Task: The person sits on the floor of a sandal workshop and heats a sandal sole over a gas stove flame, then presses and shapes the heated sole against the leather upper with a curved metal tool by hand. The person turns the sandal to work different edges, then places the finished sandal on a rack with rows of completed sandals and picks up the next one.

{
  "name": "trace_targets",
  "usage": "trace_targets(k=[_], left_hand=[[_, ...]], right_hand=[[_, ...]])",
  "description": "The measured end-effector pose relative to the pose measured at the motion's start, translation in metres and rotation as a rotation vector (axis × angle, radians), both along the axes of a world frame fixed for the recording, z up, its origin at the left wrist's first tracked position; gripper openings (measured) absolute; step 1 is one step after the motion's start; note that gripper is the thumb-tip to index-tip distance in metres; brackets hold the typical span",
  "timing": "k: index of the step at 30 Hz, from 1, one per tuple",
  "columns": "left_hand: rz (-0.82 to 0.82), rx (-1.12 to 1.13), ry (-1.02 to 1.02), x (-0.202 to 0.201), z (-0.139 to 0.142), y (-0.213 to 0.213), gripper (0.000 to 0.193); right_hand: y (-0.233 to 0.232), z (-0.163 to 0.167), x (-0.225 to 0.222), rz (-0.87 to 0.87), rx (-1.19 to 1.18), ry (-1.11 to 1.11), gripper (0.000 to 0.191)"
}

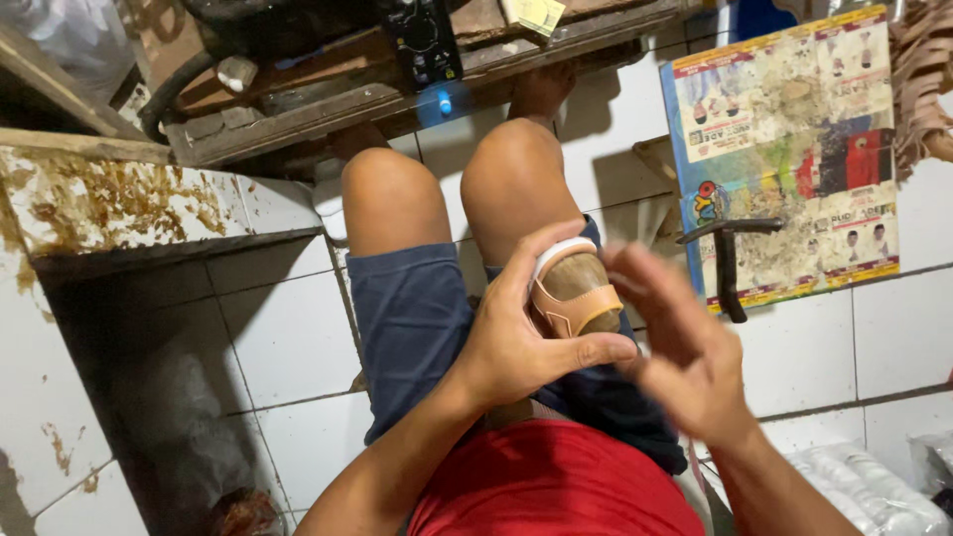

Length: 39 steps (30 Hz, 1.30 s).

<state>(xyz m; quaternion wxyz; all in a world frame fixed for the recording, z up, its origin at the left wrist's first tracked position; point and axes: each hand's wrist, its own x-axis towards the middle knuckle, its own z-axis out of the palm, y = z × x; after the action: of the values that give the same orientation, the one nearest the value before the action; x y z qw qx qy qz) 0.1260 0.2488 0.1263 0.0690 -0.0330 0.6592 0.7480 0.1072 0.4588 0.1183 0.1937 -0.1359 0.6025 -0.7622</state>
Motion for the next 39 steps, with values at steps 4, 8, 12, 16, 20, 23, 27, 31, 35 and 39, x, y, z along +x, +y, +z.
trace_targets(k=[4, 8, 12, 16, 20, 23, 27, 31, 35, 39], left_hand=[[-0.059, -0.056, 0.133, -0.003, 0.002, -0.003, 0.106], [-0.119, -0.039, 0.102, 0.001, 0.007, -0.009, 0.100], [-0.158, 0.080, 0.097, 0.011, 0.012, -0.008, 0.078], [-0.153, 0.176, 0.110, 0.024, 0.013, -0.004, 0.067], [-0.101, 0.134, 0.119, 0.033, 0.012, 0.000, 0.064], [-0.077, 0.184, 0.097, 0.039, 0.012, 0.002, 0.062], [-0.069, 0.247, 0.054, 0.046, 0.009, 0.003, 0.062], [-0.052, 0.353, 0.065, 0.054, 0.006, 0.003, 0.063], [-0.055, 0.416, 0.030, 0.059, 0.008, 0.001, 0.067], [-0.066, 0.346, -0.001, 0.054, 0.014, -0.002, 0.084]], right_hand=[[-0.016, 0.024, 0.009, -0.023, 0.423, 0.433, 0.070], [-0.022, 0.023, -0.001, 0.010, 0.475, 0.604, 0.078], [-0.023, 0.028, -0.008, -0.015, 0.010, 0.201, 0.120], [-0.018, 0.033, -0.002, 0.191, 0.170, -0.210, 0.120], [-0.015, 0.033, 0.009, 0.161, 0.150, -0.236, 0.107], [-0.014, 0.030, 0.013, 0.169, 0.123, -0.233, 0.106], [-0.015, 0.026, 0.018, 0.161, 0.183, -0.130, 0.100], [-0.018, 0.025, 0.026, 0.141, 0.130, -0.092, 0.098], [-0.018, 0.026, 0.029, 0.142, 0.077, -0.102, 0.101], [-0.019, 0.022, 0.028, 0.191, 0.046, -0.190, 0.106]])
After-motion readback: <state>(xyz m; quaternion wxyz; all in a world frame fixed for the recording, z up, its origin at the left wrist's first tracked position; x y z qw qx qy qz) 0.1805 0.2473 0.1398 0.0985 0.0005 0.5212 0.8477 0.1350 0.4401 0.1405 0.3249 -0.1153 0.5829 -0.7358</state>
